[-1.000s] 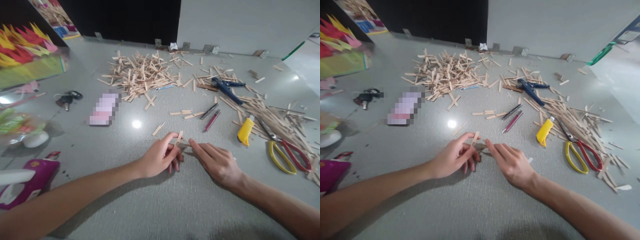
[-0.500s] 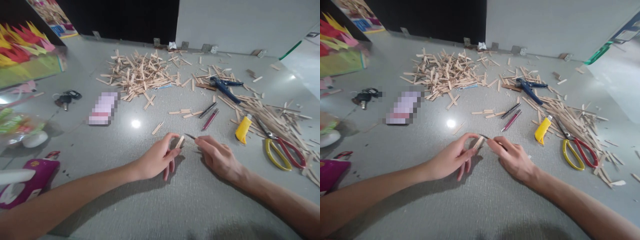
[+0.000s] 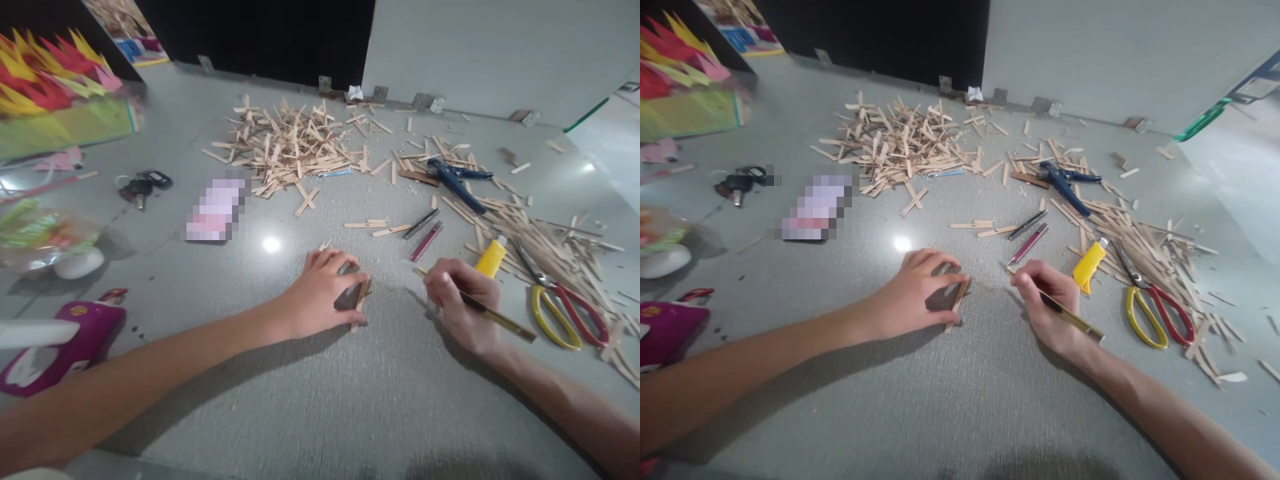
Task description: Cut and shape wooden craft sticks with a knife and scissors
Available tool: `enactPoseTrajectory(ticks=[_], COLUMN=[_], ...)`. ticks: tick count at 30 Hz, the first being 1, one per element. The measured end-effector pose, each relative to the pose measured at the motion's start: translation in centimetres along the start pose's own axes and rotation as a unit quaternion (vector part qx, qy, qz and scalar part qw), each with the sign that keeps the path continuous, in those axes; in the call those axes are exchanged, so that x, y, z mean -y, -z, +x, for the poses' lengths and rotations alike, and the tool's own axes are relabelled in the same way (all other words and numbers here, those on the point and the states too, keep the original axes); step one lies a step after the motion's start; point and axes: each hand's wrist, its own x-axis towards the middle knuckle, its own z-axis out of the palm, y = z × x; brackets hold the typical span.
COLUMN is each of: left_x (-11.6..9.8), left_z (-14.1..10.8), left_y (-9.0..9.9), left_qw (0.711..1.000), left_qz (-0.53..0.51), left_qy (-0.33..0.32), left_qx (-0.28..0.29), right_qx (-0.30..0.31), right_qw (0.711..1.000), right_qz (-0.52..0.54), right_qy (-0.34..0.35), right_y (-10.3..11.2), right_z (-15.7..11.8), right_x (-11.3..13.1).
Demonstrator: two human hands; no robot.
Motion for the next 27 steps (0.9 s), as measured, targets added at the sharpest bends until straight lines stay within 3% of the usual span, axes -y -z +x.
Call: enactPoseTrajectory(ticks=[5, 8, 16, 23, 27], left_x=[1.0, 1.1, 1.3, 1.2, 1.4], left_z=[0.2, 0.3, 0.5, 0.5, 0.5], left_y=[0.2, 0.5, 0.1, 0.2, 0.1], left_qw=[0.998, 0.997, 0.997, 0.996, 0.996], left_qz=[-0.022, -0.031, -0.033, -0.048, -0.056], left_qy=[-0.041, -0.052, -0.059, -0.058, -0.057], left_qx=[0.031, 0.051, 0.040, 0.039, 0.038], right_qx=[0.185, 0.246, 0.298, 0.271, 0.274], right_qw=[0.981, 0.966, 0.938, 0.961, 0.959], right_qz=[0.010, 0.027, 0.091, 0.048, 0.055], right_qy=[-0.065, -0.077, -0.151, -0.032, -0.039], right_y=[0.2, -0.2, -2.3, -2.6, -2.6], right_z=[-0.1, 0.1, 0.5, 0.2, 0.3], right_x=[1.8, 1.9, 0.6, 0.0, 0.0])
